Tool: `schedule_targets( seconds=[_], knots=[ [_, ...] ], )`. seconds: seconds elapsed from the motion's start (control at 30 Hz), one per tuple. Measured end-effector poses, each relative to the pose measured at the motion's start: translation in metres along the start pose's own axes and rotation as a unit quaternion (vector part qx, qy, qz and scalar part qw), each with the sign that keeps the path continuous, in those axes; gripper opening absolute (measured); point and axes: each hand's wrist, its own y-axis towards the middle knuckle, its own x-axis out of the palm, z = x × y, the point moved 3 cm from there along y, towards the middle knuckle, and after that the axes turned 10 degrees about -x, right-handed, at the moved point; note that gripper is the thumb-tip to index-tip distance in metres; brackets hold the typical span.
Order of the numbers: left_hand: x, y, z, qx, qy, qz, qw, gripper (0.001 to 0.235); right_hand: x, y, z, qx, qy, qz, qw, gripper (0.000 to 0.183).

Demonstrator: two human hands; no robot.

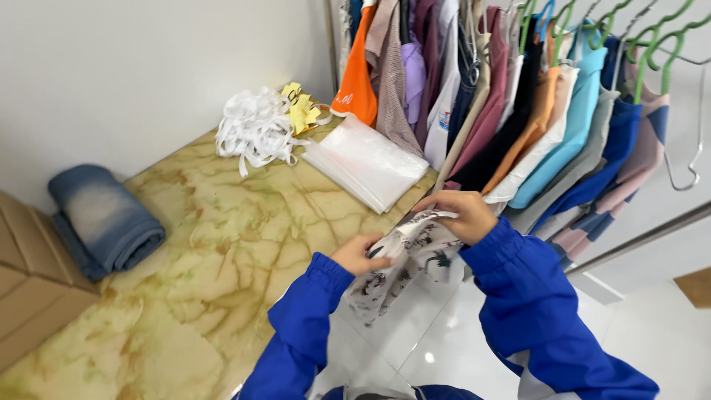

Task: The person folds a patterned top and a pair of jeans on a marble-patterned table. They also hang a patterned top on a clothing rack using a hanger. The person handles the clothes by hand, smoothing and rolling them into compact shapes.

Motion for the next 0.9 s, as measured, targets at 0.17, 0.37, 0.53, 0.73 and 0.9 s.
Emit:
schedule_targets(
  seconds=[0.17, 0.37, 0.53, 0.73, 0.9],
  knots=[
    [-0.001, -0.011, -0.084, -0.011, 0.032, -0.024, 0.999, 0.036, -0.013, -0.040, 0.028, -0.011, -0.029, -0.008, 0.999, 0.016],
    [-0.017, -0.032, -0.101, -0.063, 0.108, 0.171, 0.977, 0.024, 0.000, -0.075, 0.049, 0.011, 0.008, 0.001, 1.000, 0.018],
    [-0.016, -0.064, -0.113, -0.117, 0.175, 0.242, 0.947, 0.037, -0.007, -0.085, 0.077, -0.043, 0.024, 0.013, 0.999, 0.018],
    [-0.027, -0.120, -0.145, -0.278, 0.127, 0.307, 0.902, 0.032, -0.021, -0.114, 0.111, 0.021, -0.060, 0.020, 0.998, 0.019],
    [-0.010, -0.121, -0.118, -0.166, -0.094, 0.262, 0.946, 0.028, -0.018, -0.138, 0.143, 0.080, -0.094, -0.041, 0.992, 0.024]
  ],
)
